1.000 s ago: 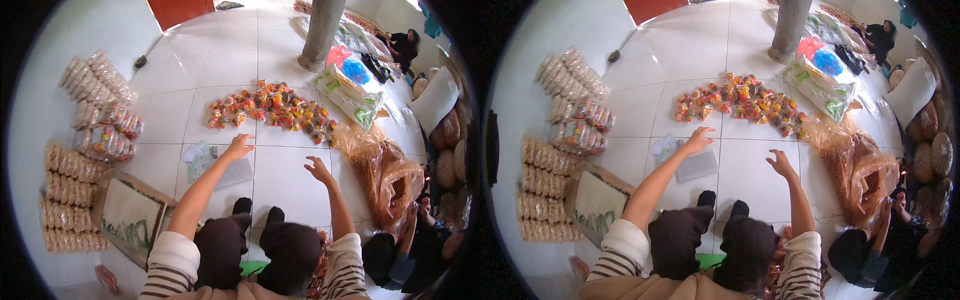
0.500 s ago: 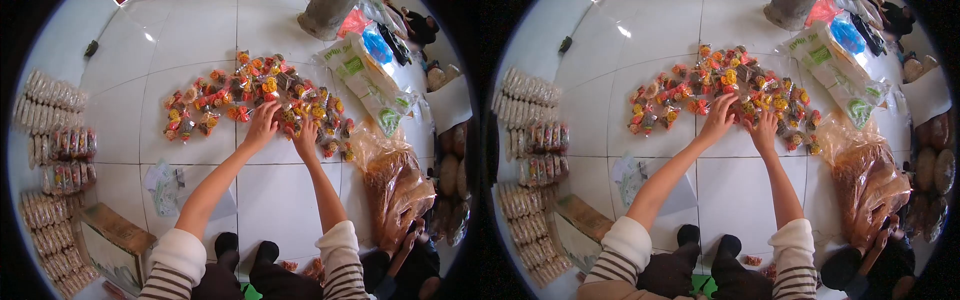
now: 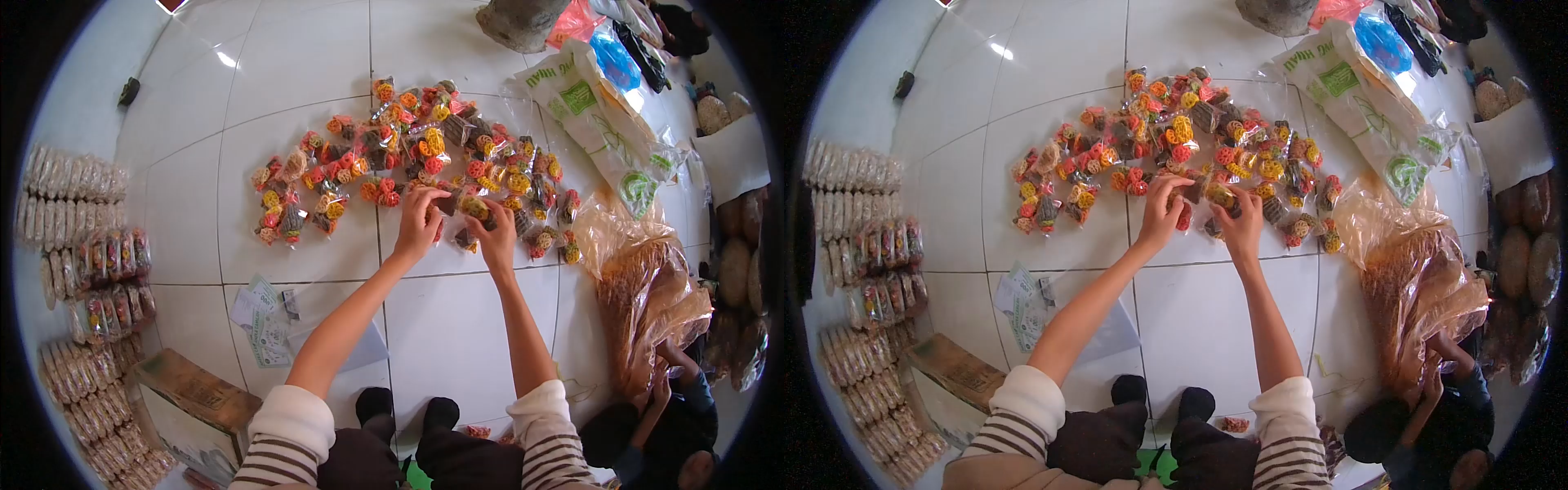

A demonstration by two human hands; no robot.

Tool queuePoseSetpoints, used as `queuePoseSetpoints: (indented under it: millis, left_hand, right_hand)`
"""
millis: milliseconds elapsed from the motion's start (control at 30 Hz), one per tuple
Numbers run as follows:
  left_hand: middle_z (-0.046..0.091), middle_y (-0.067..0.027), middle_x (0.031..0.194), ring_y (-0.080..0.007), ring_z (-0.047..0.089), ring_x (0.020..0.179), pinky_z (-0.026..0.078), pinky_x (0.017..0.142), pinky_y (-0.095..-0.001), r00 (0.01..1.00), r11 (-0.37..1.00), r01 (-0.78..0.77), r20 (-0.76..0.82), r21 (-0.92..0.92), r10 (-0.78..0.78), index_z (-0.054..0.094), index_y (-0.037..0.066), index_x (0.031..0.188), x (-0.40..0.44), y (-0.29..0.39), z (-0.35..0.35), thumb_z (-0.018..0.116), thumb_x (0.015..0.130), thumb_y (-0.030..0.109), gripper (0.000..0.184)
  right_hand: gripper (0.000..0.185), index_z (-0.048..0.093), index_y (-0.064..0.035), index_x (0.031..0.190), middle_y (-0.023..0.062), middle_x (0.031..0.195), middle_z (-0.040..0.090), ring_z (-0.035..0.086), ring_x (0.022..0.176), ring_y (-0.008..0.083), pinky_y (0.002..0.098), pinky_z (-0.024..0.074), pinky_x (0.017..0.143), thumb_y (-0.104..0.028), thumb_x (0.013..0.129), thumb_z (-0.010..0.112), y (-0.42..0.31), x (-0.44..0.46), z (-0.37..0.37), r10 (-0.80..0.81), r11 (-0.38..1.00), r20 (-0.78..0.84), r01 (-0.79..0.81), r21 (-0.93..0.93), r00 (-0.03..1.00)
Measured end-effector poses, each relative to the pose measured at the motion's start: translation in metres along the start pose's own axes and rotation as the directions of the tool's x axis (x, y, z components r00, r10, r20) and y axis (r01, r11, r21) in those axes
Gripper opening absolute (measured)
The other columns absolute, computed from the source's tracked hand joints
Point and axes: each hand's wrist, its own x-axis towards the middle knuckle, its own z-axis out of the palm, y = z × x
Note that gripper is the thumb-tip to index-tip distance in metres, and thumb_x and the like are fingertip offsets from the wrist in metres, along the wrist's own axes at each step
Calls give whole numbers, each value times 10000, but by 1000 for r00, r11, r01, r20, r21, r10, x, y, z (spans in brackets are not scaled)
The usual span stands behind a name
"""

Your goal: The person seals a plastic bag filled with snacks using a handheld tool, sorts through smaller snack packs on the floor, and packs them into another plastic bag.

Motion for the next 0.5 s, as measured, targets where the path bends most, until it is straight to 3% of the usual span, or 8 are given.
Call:
queuePoseSetpoints:
  millis: [33,67,100,167,233,367,400,500]
  left_hand:
    - [468,-87,1038,-246,458,955,385,851,-342,1000,1000,1,-2,-2,-1,524,78,1036,-3,5,-1,527,730,4,315]
    - [474,-84,1019,-217,475,933,387,846,-324,982,960,176,-27,-219,-186,522,75,1039,-6,11,-2,521,774,49,266]
    - [481,-81,1001,-188,491,910,389,841,-306,931,843,326,-11,-427,-365,519,72,1041,-8,15,-3,516,817,93,225]
    - [497,-67,990,-120,495,866,406,796,-266,904,724,371,49,-581,-425,512,54,1056,-4,23,2,526,855,181,238]
    - [509,-61,998,-93,492,868,415,752,-231,921,528,377,249,-761,-299,492,32,1102,5,34,-1,562,845,226,330]
    - [531,-38,987,-86,508,850,411,722,-205,750,371,626,398,-686,-528,544,22,1064,6,37,-25,598,823,247,333]
    - [555,-17,925,-69,513,802,412,712,-202,893,562,368,112,-741,-436,578,28,985,4,25,-18,617,811,228,267]
    - [550,-14,907,-74,524,811,429,734,-215,806,427,447,147,-786,-573,571,28,978,3,20,-50,626,803,197,249]
  right_hand:
    - [401,559,-21,1023,118,963,510,521,911,236,326,428,776,-118,664,710,-1,-3,-4,-14,999,-63,16,36,998]
    - [374,546,-15,1041,97,973,526,542,877,180,297,445,744,-99,705,688,8,-5,-4,45,975,-55,-32,222,997]
    - [374,546,-15,1041,97,973,526,542,877,180,297,445,744,-99,705,688,1,-5,-8,43,975,-54,-30,219,998]
    - [381,495,-15,1088,83,958,542,565,820,141,258,463,702,-78,748,654,-15,-4,-17,222,732,247,-329,597,943]
    - [385,468,-18,1107,80,945,545,570,795,131,243,469,689,-72,765,637,-34,-7,-13,138,711,256,-276,647,957]
    - [408,413,-24,1141,89,932,551,578,796,129,228,475,688,-59,787,611,-53,-4,5,30,643,323,-266,719,946]
    - [367,437,-19,1119,84,941,549,581,804,149,257,481,696,-82,798,604,-56,-1,6,-18,639,386,-286,714,922]
    - [322,461,-21,1090,88,957,549,567,871,163,298,473,738,-145,822,589,-47,18,10,1,822,424,-243,515,906]
